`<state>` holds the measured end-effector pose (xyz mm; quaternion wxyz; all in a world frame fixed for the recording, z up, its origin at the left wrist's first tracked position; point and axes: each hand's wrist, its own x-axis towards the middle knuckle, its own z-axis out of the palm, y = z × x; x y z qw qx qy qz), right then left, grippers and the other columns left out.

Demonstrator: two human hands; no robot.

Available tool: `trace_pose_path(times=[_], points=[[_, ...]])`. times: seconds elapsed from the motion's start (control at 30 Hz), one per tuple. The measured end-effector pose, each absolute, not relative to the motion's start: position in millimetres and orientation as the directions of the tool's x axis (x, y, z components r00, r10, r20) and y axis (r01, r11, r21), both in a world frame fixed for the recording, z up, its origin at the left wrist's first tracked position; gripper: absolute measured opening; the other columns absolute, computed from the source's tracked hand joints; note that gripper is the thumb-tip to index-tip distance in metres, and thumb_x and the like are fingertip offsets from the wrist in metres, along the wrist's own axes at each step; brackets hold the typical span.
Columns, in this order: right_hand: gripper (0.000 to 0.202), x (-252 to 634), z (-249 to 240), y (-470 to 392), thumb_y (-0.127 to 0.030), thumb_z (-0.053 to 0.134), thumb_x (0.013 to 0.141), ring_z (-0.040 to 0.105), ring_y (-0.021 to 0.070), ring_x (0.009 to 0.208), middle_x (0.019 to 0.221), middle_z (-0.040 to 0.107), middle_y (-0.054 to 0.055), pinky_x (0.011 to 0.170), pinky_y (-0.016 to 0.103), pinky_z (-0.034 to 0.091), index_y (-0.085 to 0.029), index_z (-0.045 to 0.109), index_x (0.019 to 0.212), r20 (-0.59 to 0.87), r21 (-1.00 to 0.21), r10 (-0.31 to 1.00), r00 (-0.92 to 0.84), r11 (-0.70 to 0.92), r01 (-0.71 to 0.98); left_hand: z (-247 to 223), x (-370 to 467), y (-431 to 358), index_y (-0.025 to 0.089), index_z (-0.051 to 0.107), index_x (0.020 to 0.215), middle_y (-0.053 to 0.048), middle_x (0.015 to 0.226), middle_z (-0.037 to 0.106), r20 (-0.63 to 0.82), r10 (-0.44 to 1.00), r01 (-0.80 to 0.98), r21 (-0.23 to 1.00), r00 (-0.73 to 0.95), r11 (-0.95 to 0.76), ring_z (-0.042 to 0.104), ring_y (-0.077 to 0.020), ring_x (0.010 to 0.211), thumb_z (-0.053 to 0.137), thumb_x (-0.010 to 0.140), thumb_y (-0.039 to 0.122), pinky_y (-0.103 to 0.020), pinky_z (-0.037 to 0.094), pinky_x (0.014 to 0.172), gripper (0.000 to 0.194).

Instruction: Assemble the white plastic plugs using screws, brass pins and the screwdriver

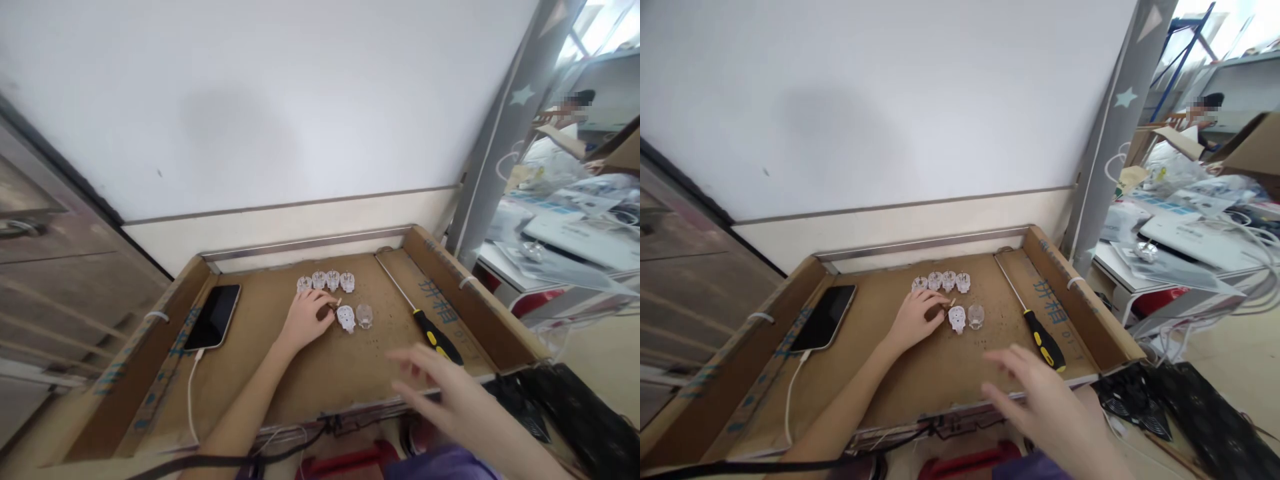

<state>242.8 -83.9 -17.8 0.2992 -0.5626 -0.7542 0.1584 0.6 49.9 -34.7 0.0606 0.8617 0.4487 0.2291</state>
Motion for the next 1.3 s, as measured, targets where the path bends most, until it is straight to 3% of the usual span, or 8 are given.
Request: trace_pose_path(times=[0.23, 0.4, 0.6, 0.73, 0.97, 1.1, 1.2, 1.3], points=[[0.042, 213.1, -37.5, -6.0, -0.033, 0.058, 0.078, 0.049, 0.0247, 0.103, 0.109, 0.055, 0.010, 0.087, 0.039, 0.038, -0.017, 0.055, 0.117, 0.304, -0.340, 0.937, -0.171, 0.275, 0.900, -48.3, -12.0, 55.7, 0.027, 0.065, 0.093, -0.001, 0.101, 0.065, 0.352, 0.863, 0.838, 0.283, 0.362, -0.467, 0.053, -0.0212, 0.099, 0.050, 0.083, 0.021, -0.036, 0.037, 0.084, 0.019], [0.029, 207.3, -49.0, 11.5, -0.033, 0.060, 0.077, 0.051, 0.0204, 0.092, 0.094, 0.058, 0.006, 0.079, 0.032, 0.037, -0.020, 0.062, 0.103, 0.305, -0.269, 0.934, -0.184, 0.270, 0.925, -50.5, -14.2, 56.4, 0.026, 0.065, 0.089, -0.001, 0.094, 0.068, 0.390, 0.850, 0.840, 0.269, 0.353, -0.472, 0.056, -0.0207, 0.093, 0.050, 0.086, 0.022, -0.036, 0.037, 0.083, 0.016], [0.046, 224.4, -51.5, -16.7, -0.044, 0.053, 0.082, 0.050, 0.0166, 0.102, 0.110, 0.056, 0.002, 0.082, 0.029, 0.035, -0.026, 0.047, 0.124, 0.433, -0.184, 0.891, -0.134, 0.232, 0.955, -49.9, -9.1, 50.5, 0.024, 0.060, 0.101, -0.001, 0.092, 0.067, 0.454, 0.826, 0.778, 0.362, 0.335, -0.514, 0.058, -0.0187, 0.089, 0.049, 0.087, 0.025, -0.034, 0.039, 0.081, 0.018], [0.047, 267.6, -65.7, -55.6, -0.048, 0.040, 0.087, 0.046, 0.0293, 0.108, 0.116, 0.053, 0.012, 0.080, 0.039, 0.030, -0.017, 0.050, 0.120, 0.569, -0.138, 0.822, 0.032, 0.057, 0.989, -49.4, -5.6, 46.5, 0.022, 0.061, 0.097, -0.001, 0.087, 0.067, 0.511, 0.794, 0.721, 0.408, 0.329, -0.561, 0.059, -0.0176, 0.084, 0.052, 0.084, 0.024, -0.032, 0.043, 0.077, 0.016], [0.041, 272.4, -58.4, -62.3, -0.049, 0.041, 0.088, 0.050, 0.0188, 0.100, 0.111, 0.057, 0.005, 0.080, 0.032, 0.031, -0.023, 0.051, 0.118, 0.604, -0.128, 0.797, -0.008, 0.106, 0.986, -41.8, 30.9, 53.2, 0.022, 0.063, 0.090, 0.000, 0.082, 0.068, 0.532, 0.704, 0.612, 0.378, 0.471, -0.695, 0.060, -0.0168, 0.081, 0.054, 0.080, 0.019, -0.031, 0.044, 0.077, 0.014], [0.053, 219.3, -52.5, -23.1, -0.056, 0.055, 0.076, 0.050, 0.0230, 0.095, 0.101, 0.058, 0.011, 0.078, 0.033, 0.032, -0.016, 0.058, 0.110, 0.538, -0.164, 0.842, -0.031, 0.141, 0.976, -43.4, 39.4, 54.6, 0.021, 0.063, 0.088, -0.001, 0.082, 0.067, 0.518, 0.737, 0.603, 0.441, 0.435, -0.665, 0.060, -0.0168, 0.080, 0.055, 0.077, 0.015, -0.031, 0.045, 0.077, 0.015], [0.033, 193.9, -57.9, 0.1, -0.044, 0.063, 0.072, 0.051, 0.0227, 0.086, 0.086, 0.058, 0.008, 0.074, 0.033, 0.034, -0.016, 0.063, 0.091, 0.473, -0.226, 0.881, -0.029, 0.154, 0.962, -47.2, 31.4, 53.2, 0.021, 0.062, 0.090, -0.001, 0.083, 0.067, 0.522, 0.770, 0.610, 0.490, 0.367, -0.623, 0.060, -0.0162, 0.080, 0.055, 0.077, 0.016, -0.030, 0.046, 0.075, 0.016], [0.026, 190.7, -58.2, 13.3, -0.029, 0.059, 0.077, 0.052, 0.0207, 0.088, 0.088, 0.058, 0.007, 0.074, 0.031, 0.038, -0.016, 0.061, 0.099, 0.447, -0.324, 0.894, -0.010, 0.172, 0.930, -48.8, 24.0, 53.9, 0.022, 0.062, 0.092, -0.001, 0.082, 0.067, 0.546, 0.776, 0.605, 0.514, 0.316, -0.608, 0.060, -0.0154, 0.078, 0.054, 0.078, 0.018, -0.029, 0.047, 0.075, 0.016]])
